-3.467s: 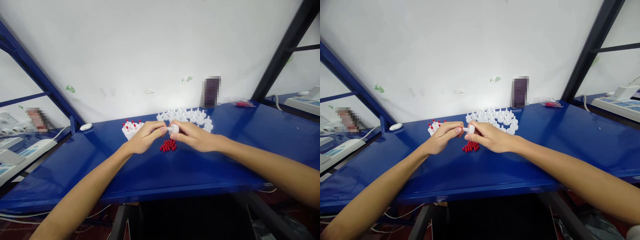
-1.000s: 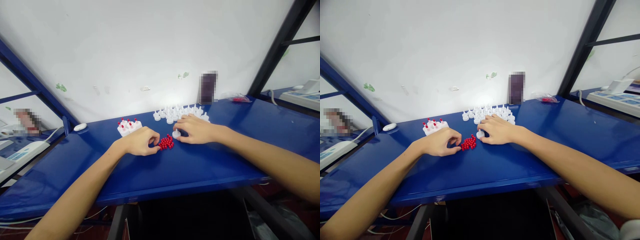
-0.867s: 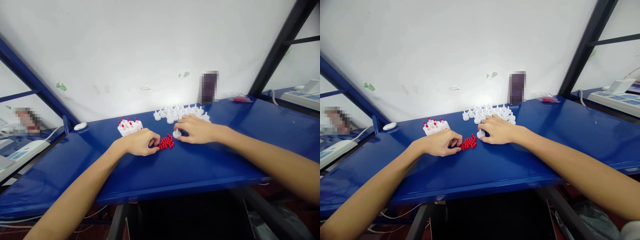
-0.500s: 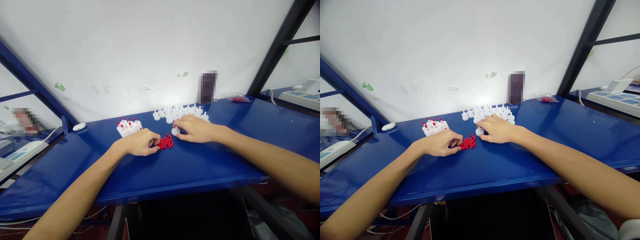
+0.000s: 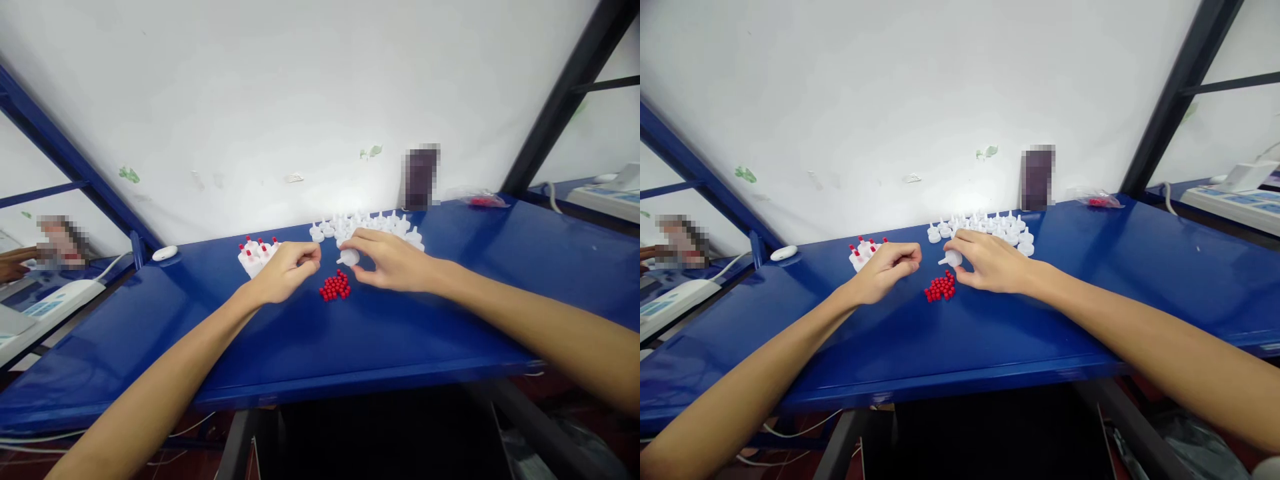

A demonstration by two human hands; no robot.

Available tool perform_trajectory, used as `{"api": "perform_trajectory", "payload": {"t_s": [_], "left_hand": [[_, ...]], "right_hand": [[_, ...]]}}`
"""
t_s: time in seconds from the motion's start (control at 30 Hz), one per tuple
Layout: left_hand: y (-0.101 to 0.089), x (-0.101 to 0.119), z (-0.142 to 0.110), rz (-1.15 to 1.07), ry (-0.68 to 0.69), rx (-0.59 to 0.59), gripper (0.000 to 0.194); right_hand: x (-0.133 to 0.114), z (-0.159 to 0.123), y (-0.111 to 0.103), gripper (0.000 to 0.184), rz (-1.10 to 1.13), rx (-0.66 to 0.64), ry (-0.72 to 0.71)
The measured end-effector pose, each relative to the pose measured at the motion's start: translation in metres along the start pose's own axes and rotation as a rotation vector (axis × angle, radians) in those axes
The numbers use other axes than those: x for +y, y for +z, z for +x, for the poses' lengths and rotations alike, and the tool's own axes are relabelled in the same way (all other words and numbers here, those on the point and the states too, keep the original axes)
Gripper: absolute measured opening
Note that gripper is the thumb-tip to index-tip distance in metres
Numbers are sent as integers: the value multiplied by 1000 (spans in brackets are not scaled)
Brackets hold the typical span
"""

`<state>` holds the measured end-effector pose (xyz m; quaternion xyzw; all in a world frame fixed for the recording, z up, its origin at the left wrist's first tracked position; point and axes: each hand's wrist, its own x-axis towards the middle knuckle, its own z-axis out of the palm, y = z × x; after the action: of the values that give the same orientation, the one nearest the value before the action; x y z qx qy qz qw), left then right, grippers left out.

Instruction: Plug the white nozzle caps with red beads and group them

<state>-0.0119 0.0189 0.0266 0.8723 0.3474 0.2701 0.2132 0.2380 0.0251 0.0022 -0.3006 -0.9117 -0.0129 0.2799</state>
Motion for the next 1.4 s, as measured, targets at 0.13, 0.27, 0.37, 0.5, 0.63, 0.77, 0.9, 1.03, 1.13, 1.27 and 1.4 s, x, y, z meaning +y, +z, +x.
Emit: {"api": "perform_trajectory", "payload": {"t_s": [0.13, 0.27, 0.37, 0.5, 0.63, 0.77, 0.9, 1.03, 1.13, 1.27, 1.4], "left_hand": [[11, -4, 0, -166, 6, 47, 22], [19, -5, -1, -234, 16, 34, 26], [19, -5, 0, -241, 12, 49, 27], [19, -9, 1, -284, -2, 107, 26], [20, -15, 1, -321, -33, 87, 26], [22, -17, 1, -331, -39, 64, 28], [23, -18, 1, -362, -45, 95, 29], [25, -18, 1, -383, -55, 109, 32], [26, -15, 0, -366, -41, 99, 35], [27, -13, -1, -335, -6, 79, 35], [28, -14, 0, -427, -43, 92, 33]], "right_hand": [[-10, 0, 0, 31, 68, 31, -34], [-13, -1, 1, 30, 76, -13, -66], [-11, -1, 3, 27, 111, 86, -89], [-8, -1, 5, 28, 156, 199, -113], [-9, -2, 5, 28, 171, 198, -121], [-7, -1, 5, 28, 97, 210, -126], [-5, -1, 4, 29, 71, 220, -126], [-5, 0, 5, 27, 83, 229, -143], [-5, 0, 6, 26, 82, 227, -139], [-2, -2, 8, 30, 89, 210, -103], [-2, -4, 5, 33, 62, 181, -41]]}}
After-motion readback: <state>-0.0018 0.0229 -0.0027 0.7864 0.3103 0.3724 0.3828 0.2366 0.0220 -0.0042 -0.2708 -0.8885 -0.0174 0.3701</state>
